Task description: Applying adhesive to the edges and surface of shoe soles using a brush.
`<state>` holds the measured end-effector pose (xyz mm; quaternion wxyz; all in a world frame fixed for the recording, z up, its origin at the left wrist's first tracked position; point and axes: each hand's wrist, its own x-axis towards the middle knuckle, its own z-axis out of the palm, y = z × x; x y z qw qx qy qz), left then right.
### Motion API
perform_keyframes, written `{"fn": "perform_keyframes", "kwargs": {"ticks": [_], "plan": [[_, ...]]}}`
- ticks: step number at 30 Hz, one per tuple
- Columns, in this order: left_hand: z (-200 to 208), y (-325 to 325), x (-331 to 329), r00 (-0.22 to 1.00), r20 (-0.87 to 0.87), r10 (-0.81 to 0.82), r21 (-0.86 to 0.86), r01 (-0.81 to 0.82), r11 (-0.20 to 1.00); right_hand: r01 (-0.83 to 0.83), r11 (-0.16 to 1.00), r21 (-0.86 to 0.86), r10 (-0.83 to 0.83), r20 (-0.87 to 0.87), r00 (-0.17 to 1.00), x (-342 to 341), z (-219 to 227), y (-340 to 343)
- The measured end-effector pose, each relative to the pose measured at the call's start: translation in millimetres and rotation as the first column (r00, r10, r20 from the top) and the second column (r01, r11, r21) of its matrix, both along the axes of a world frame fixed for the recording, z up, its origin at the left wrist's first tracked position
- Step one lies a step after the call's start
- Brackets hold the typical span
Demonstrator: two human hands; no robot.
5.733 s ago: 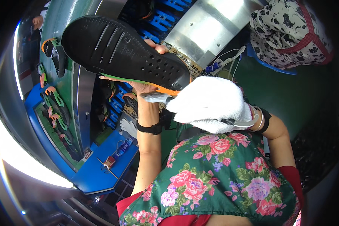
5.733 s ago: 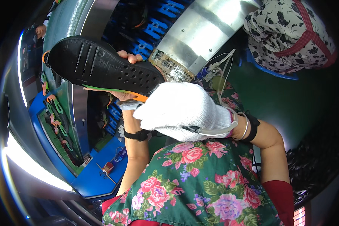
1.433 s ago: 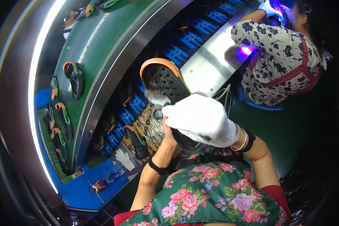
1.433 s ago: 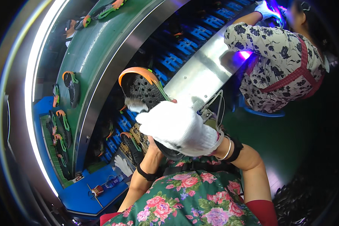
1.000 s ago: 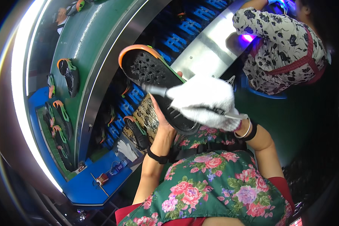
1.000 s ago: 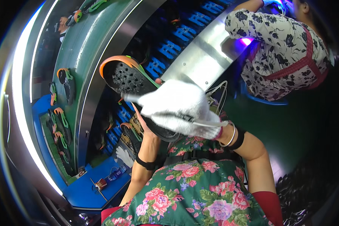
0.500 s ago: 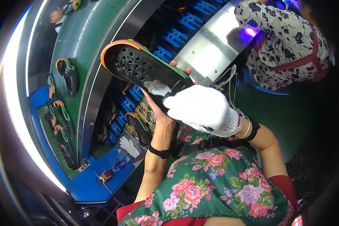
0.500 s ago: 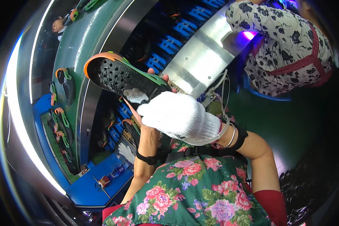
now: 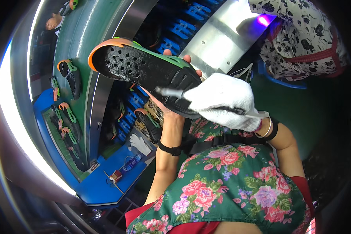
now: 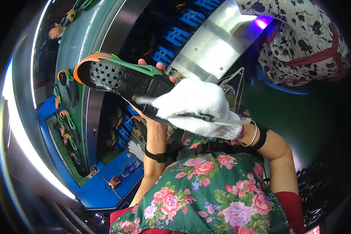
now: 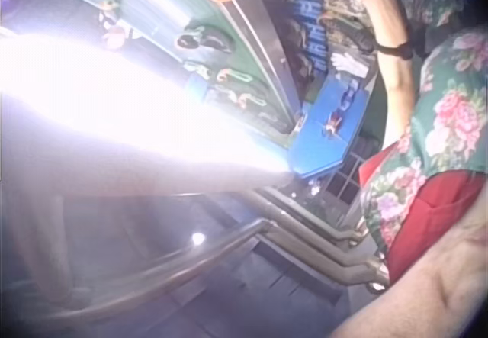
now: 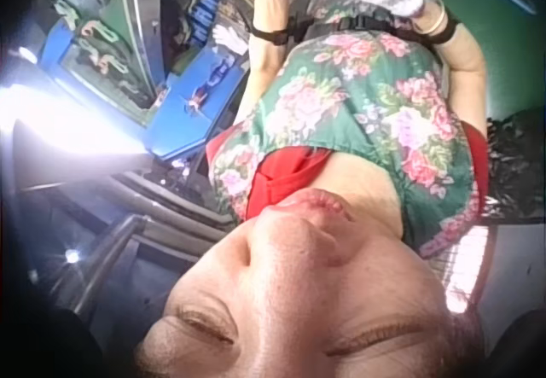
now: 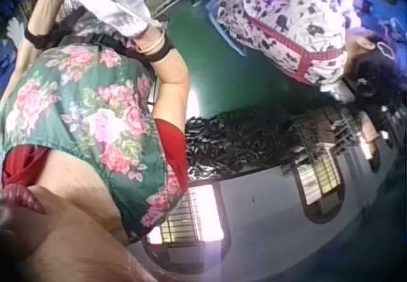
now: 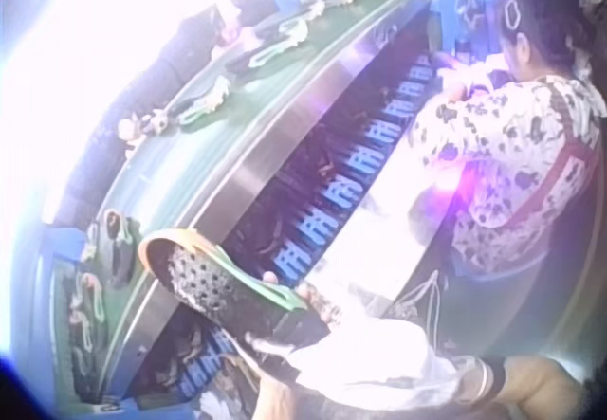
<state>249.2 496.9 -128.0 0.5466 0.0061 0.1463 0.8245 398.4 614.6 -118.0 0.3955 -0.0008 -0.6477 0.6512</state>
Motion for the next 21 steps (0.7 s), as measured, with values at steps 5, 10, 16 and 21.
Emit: {"fn": "perform_keyframes", "kwargs": {"ticks": [5,10,16,21], "plan": [[-13.3,-2.5,-3.4,0.979,-0.164,0.123,-0.076,-0.136,0.988,-0.028,0.986,0.163,0.029,-0.006,1.0,6.8,0.8,-17.5],[-9.3,1.7,-5.5,0.999,0.013,0.032,0.079,-0.033,0.996,-0.056,0.998,-0.014,0.057,0.028,0.998,11.4,-5.7,-2.0],[-10.6,-0.5,-10.6,0.998,0.027,-0.061,0.133,0.057,0.989,-0.326,0.939,-0.106,0.322,-0.051,0.945,16.1,-2.3,-0.9],[-11.2,4.5,-5.4,0.992,-0.003,0.128,0.08,-0.128,0.989,-0.067,0.99,0.128,0.061,0.049,0.997,15.5,-10.5,-0.8]]}}
